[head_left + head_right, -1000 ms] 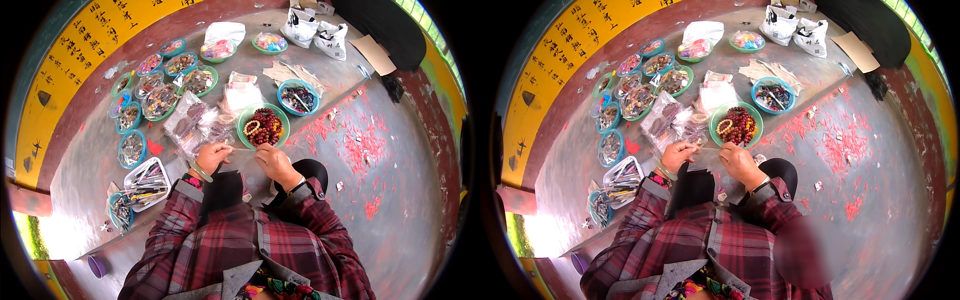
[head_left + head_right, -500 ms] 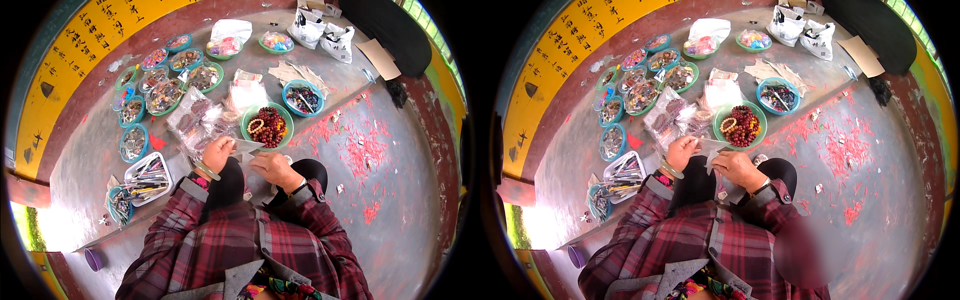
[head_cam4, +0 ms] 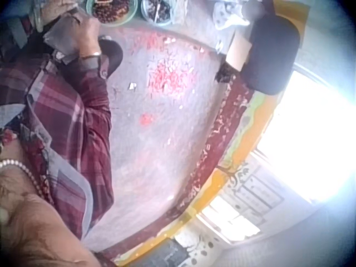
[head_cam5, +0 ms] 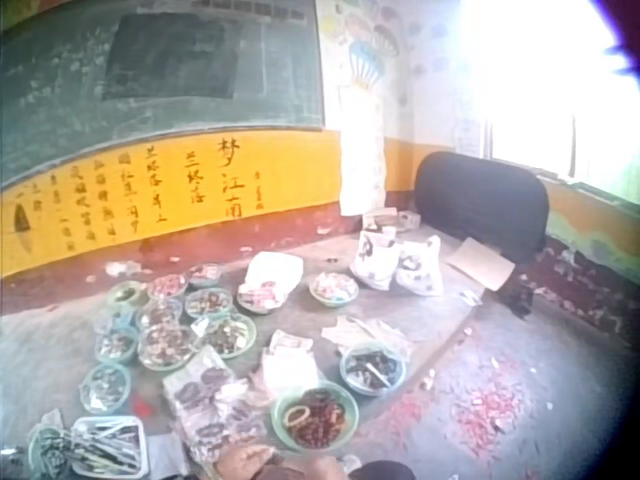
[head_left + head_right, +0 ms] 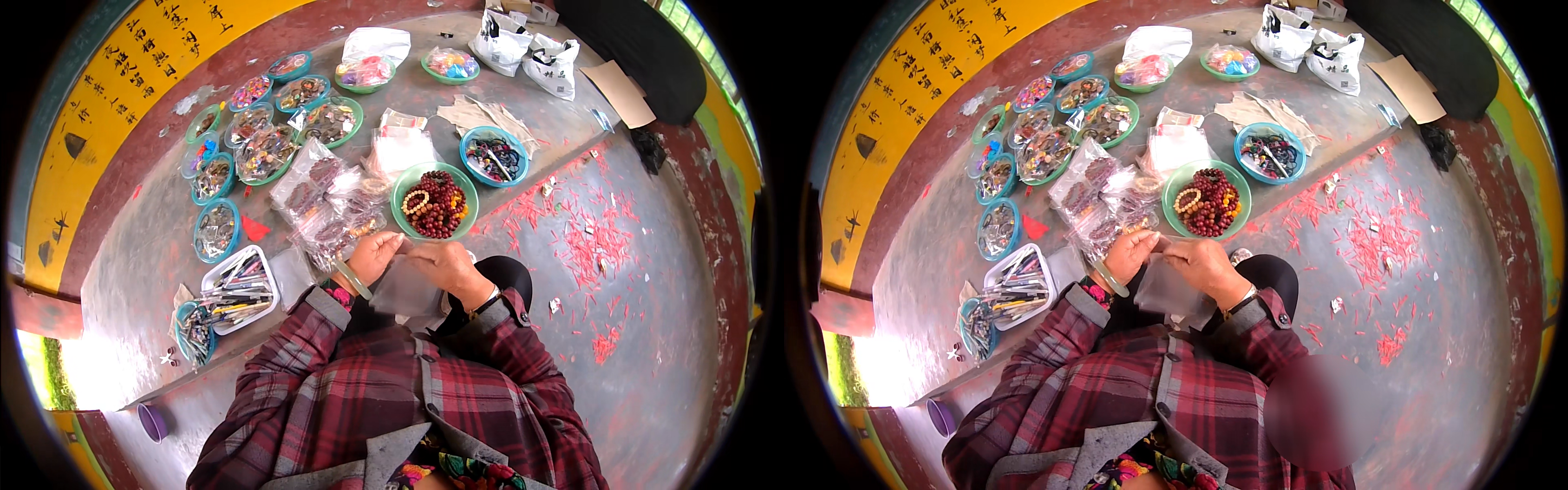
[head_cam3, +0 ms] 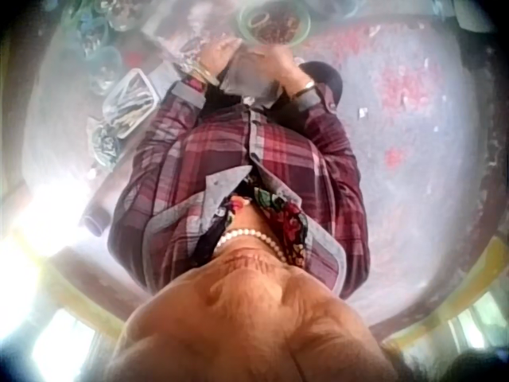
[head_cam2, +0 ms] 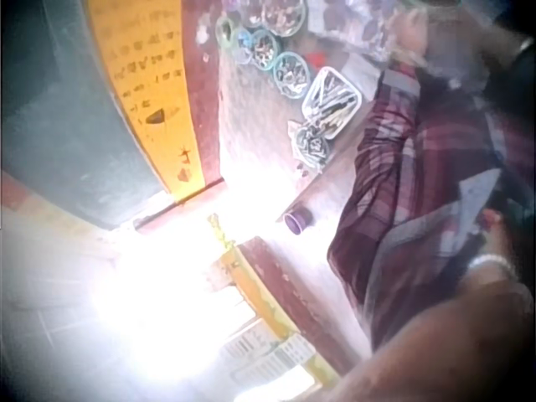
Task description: The person sits on the floor and packs colorful beads into small plastic bags. They pick up beads from a green bowl, place them into a bag, and then seal the bag. The person repeats this process multiple times, placing the finished bags on the floor.
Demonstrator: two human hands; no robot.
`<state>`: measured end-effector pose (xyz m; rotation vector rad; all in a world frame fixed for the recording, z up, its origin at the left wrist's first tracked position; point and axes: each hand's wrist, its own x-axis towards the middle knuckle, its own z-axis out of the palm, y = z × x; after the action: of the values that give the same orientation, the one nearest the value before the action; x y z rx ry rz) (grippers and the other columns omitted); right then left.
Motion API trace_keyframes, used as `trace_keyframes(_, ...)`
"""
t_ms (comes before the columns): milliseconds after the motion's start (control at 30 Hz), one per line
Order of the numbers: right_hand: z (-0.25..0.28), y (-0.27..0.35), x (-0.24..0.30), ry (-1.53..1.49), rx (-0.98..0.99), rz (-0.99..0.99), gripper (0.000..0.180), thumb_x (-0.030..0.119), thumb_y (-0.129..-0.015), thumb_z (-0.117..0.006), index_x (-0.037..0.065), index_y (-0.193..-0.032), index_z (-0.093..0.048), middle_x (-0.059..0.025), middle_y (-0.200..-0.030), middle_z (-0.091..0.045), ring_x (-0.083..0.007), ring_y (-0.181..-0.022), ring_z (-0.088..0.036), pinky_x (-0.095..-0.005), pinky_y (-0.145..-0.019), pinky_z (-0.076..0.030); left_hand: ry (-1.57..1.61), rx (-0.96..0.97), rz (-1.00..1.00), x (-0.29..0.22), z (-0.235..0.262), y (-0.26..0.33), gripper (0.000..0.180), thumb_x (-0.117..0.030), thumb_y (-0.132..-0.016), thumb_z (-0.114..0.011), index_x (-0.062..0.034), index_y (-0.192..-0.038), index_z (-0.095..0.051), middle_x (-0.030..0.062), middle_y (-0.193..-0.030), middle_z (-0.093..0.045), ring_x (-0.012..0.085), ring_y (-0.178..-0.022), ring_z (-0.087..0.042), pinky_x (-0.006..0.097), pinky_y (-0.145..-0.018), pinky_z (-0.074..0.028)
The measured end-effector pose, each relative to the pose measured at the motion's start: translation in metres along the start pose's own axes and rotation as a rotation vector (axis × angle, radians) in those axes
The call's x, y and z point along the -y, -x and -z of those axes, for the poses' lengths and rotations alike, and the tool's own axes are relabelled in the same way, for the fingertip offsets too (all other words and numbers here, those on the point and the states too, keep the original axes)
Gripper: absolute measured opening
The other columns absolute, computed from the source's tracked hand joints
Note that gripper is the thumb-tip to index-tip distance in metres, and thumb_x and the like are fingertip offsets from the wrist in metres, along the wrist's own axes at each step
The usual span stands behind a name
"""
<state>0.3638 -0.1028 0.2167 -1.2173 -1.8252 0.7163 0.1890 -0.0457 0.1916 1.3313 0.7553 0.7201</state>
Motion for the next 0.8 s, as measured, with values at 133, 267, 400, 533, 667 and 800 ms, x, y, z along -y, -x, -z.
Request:
trace_keyframes(133, 0.0, 0.002, -0.008, 0.104, -0.125, -0.06, 0.009, 0.01, -0.075, -0.06, 0.006, -0.082, -0.064, -0.0138, -0.075, -0.061, -0.033, -0.068, -0.059, -0.0378, -0.058, -0.046, -0.037, 0.12, 0.05, -0.004, 0.003, 0.004, 0.045, -0.038, -0.095, -0.04, 0.0013, -0.103, -0.059, -0.003, -0.071, -0.048, 0.0055, -0.065, -0.044, 0.02, -0.057, -0.036)
trace_keyframes(267, -0.001, 0.003, -0.01, 0.106, -0.165, -0.057, 0.007, 0.01, -0.074, -0.06, 0.005, -0.079, -0.062, -0.0138, -0.072, -0.06, -0.0334, -0.067, -0.059, -0.0387, -0.057, -0.046, -0.117, 0.152, 0.029, -0.009, -0.004, 0.006, 0.03, -0.024, -0.09, -0.053, 0.002, -0.105, -0.058, 0.0004, -0.082, -0.058, 0.0062, -0.077, -0.052, 0.021, -0.068, -0.043)
trace_keyframes(400, 0.0, 0.002, -0.009, 0.124, -0.148, -0.061, 0.007, 0.01, -0.074, -0.06, 0.005, -0.078, -0.061, -0.0137, -0.072, -0.06, -0.0328, -0.068, -0.059, -0.0381, -0.057, -0.046, -0.207, 0.135, 0.085, 0.0, -0.002, 0.006, 0.024, -0.009, -0.084, -0.062, 0.0018, -0.105, -0.057, 0.0036, -0.095, -0.062, 0.0075, -0.09, -0.055, 0.023, -0.078, -0.045)
trace_keyframes(533, 0.0, 0.002, -0.007, 0.105, -0.172, -0.055, 0.007, 0.009, -0.074, -0.059, 0.004, -0.077, -0.061, -0.0137, -0.07, -0.059, -0.0317, -0.066, -0.059, -0.0375, -0.057, -0.046, -0.251, 0.127, 0.082, 0.001, -0.003, 0.005, 0.02, -0.01, -0.086, -0.057, 0.0019, -0.103, -0.058, 0.0022, -0.092, -0.062, 0.007, -0.085, -0.055, 0.023, -0.076, -0.045)
trace_keyframes(667, 0.003, 0.001, -0.006, 0.127, -0.124, -0.106, 0.014, 0.008, -0.072, -0.062, 0.005, -0.085, -0.06, -0.0135, -0.081, -0.06, -0.032, -0.077, -0.059, -0.0383, -0.064, -0.046, -0.216, 0.101, 0.059, 0.009, -0.002, 0.004, 0.019, -0.009, -0.088, -0.051, 0.0022, -0.102, -0.059, 0.0005, -0.09, -0.061, 0.0064, -0.081, -0.054, 0.023, -0.074, -0.045)
trace_keyframes(800, 0.005, -0.005, 0.002, 0.208, -0.265, -0.022, 0.031, 0.006, -0.068, -0.065, 0.007, -0.098, -0.059, -0.0139, -0.095, -0.059, -0.0332, -0.09, -0.056, -0.0395, -0.073, -0.046, -0.298, 0.067, 0.033, 0.013, 0.002, 0.004, 0.019, -0.006, -0.086, -0.05, 0.0001, -0.102, -0.059, 0.004, -0.086, -0.062, 0.0093, -0.077, -0.056, 0.024, -0.07, -0.045)
